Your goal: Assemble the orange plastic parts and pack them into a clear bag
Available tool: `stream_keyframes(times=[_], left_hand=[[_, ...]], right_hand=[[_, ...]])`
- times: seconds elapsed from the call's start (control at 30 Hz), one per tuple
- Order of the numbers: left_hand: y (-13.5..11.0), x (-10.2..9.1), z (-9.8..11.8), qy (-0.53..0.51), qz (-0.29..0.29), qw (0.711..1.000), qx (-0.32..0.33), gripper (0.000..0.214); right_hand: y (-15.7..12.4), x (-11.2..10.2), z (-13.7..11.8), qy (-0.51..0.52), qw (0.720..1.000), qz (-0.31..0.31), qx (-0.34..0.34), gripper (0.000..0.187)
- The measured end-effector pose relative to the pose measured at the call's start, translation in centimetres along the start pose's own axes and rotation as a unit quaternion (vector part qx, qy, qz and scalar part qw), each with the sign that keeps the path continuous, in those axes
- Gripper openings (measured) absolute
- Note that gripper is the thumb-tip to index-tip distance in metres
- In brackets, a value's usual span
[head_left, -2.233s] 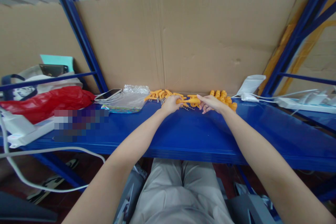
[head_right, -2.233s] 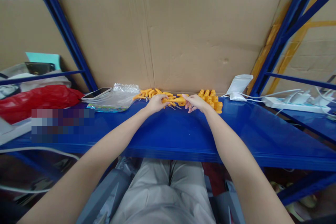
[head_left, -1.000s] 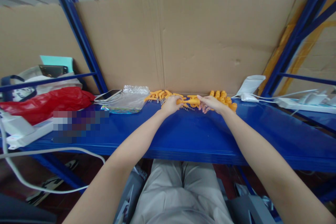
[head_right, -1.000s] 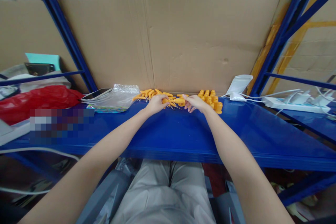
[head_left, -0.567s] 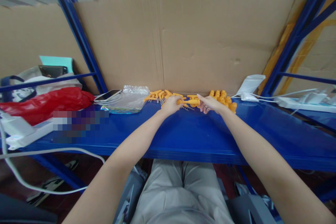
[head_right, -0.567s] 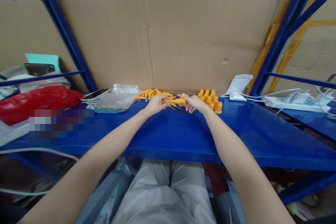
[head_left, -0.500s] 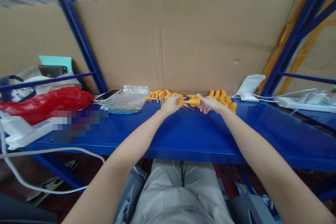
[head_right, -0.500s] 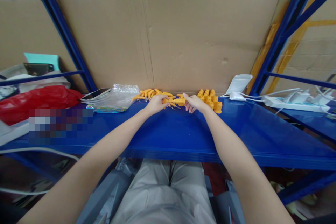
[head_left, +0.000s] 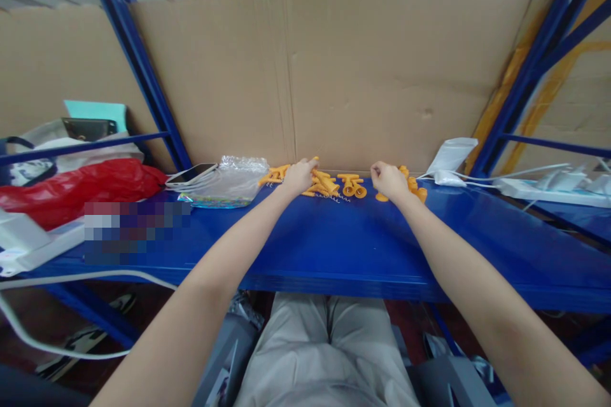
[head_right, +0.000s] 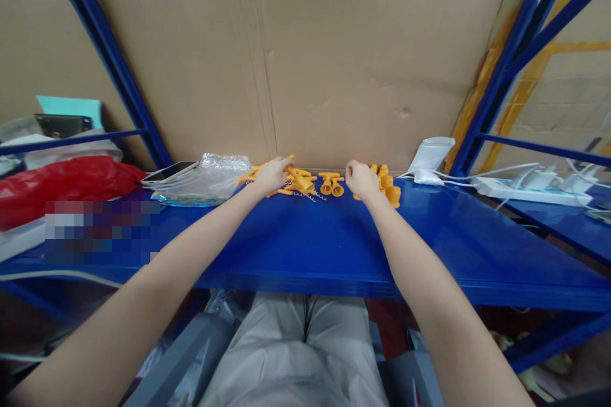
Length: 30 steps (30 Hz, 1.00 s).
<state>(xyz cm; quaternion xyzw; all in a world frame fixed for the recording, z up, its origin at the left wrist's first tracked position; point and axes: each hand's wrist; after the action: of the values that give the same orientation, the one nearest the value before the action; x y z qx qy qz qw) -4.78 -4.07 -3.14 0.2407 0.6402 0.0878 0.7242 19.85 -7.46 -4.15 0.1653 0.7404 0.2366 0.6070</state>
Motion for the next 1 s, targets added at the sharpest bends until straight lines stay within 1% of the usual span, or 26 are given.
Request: stream_keyframes(times=[0.1, 0.2, 0.3, 0.33, 0.37, 0.43, 0.47, 0.6, 0.7, 0.83, 1.0], left_hand=[[1.0, -0.9, 0.6, 0.039, -0.007, 0.999, 0.026, 0.041], [1.8, -1.5, 1.4, 0.066, -0.016, 0.996, 0.059, 0.042], [2.5, -1.6, 2.5, 0.074, -0.025, 0.993, 0.090, 0.046], [2.8, -1.4, 2.9, 0.071, -0.026, 0.992, 0.099, 0.048], [3.0, -1.2, 3.4, 0.066, -0.027, 0.992, 0.107, 0.050], [3.5, -0.7, 4.6, 0.048, -0.030, 0.991, 0.125, 0.053], [3.7, -0.3, 5.2, 0.038, -0.034, 0.990, 0.130, 0.052], [4.8, 1.5, 7.5, -0.013, -0.066, 0.987, 0.145, 0.036], [5.6, 3.0, 9.0, -0.038, -0.094, 0.983, 0.156, 0.028], [6.7, 4.6, 10.4, -0.080, -0.094, 0.980, 0.156, 0.025], [7.8, 5.6, 11.3, -0.078, -0.101, 0.979, 0.160, 0.034]], right_hand=[[1.0, -0.9, -0.1, -0.034, 0.999, 0.013, -0.013, 0.032], [1.8, -1.5, -0.1, -0.052, 0.997, 0.033, -0.043, 0.032], [1.5, -1.1, 0.4, -0.055, 0.994, 0.070, -0.056, 0.033], [1.1, -0.8, 0.7, -0.056, 0.994, 0.073, -0.055, 0.033], [0.8, -0.6, 1.0, -0.057, 0.994, 0.070, -0.055, 0.032], [0.2, -0.1, 1.7, -0.062, 0.995, 0.043, -0.060, 0.030], [-0.1, -0.1, 2.0, -0.062, 0.996, 0.036, -0.056, 0.029], [-0.1, -0.4, 2.8, -0.050, 0.998, 0.027, -0.023, 0.031], [0.0, -0.8, 2.9, -0.040, 0.999, 0.020, -0.019, 0.031], [0.0, -1.0, 2.8, -0.027, 0.999, 0.023, -0.023, 0.032], [-0.2, -1.2, 2.5, -0.025, 0.999, 0.007, -0.018, 0.032]])
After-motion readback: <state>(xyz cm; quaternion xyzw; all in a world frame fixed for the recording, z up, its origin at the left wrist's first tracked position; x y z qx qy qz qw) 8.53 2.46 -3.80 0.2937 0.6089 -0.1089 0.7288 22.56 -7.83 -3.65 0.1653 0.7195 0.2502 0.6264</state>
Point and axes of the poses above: each hand's wrist, its own y-axis towards the middle knuckle, its own x-axis out of the palm, z = x × y, and after that the axes turned 8 degrees about -x, right-handed
